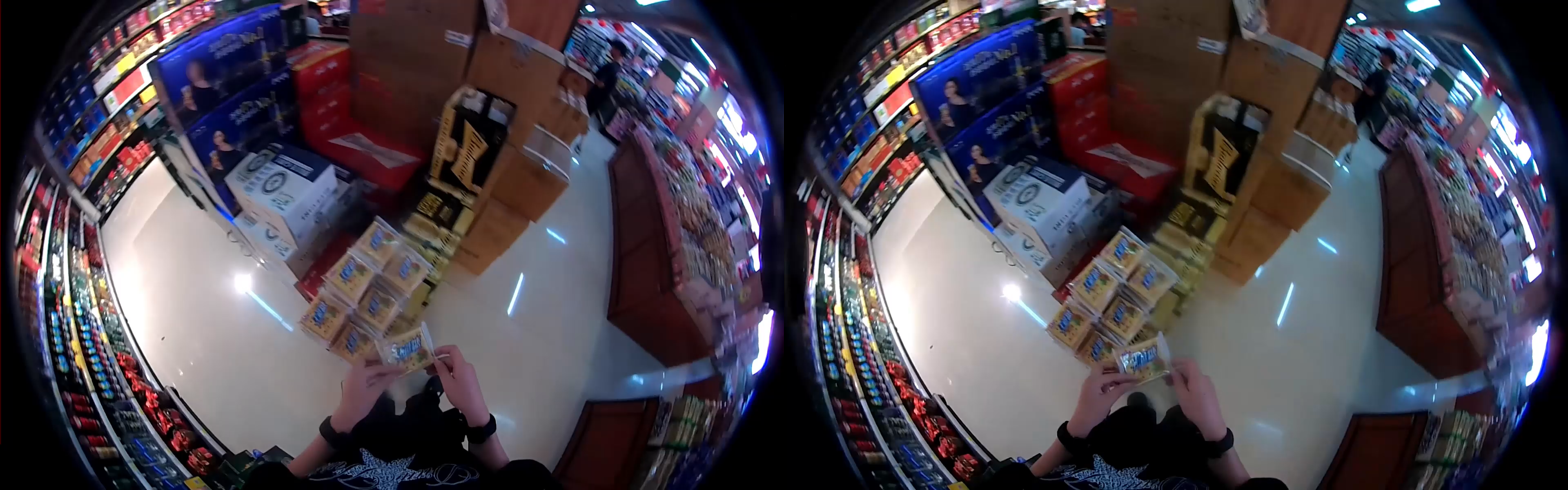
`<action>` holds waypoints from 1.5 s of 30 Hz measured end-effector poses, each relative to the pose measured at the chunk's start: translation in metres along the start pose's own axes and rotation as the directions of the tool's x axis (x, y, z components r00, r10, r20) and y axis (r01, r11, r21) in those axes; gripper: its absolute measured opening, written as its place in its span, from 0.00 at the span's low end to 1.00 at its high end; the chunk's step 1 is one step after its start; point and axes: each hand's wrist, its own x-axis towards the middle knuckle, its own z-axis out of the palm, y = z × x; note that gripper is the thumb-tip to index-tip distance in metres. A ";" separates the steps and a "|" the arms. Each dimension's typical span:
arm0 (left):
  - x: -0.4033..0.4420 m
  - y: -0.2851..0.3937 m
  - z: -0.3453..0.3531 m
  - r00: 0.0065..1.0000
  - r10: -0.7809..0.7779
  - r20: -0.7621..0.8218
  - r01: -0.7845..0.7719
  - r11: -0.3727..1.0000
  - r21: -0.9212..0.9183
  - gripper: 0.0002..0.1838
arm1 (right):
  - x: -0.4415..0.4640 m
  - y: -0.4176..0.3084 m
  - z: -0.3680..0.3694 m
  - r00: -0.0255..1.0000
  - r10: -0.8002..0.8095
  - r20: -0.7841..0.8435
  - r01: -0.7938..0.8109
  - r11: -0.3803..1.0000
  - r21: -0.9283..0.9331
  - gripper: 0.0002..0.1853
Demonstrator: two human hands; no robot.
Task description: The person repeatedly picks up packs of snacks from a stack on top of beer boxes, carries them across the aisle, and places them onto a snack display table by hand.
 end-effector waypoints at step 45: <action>-0.226 0.085 0.347 0.324 0.229 0.918 -0.391 0.916 -0.091 0.31 | -0.498 0.119 -0.143 0.489 0.376 -0.787 -0.006 0.904 0.428 0.02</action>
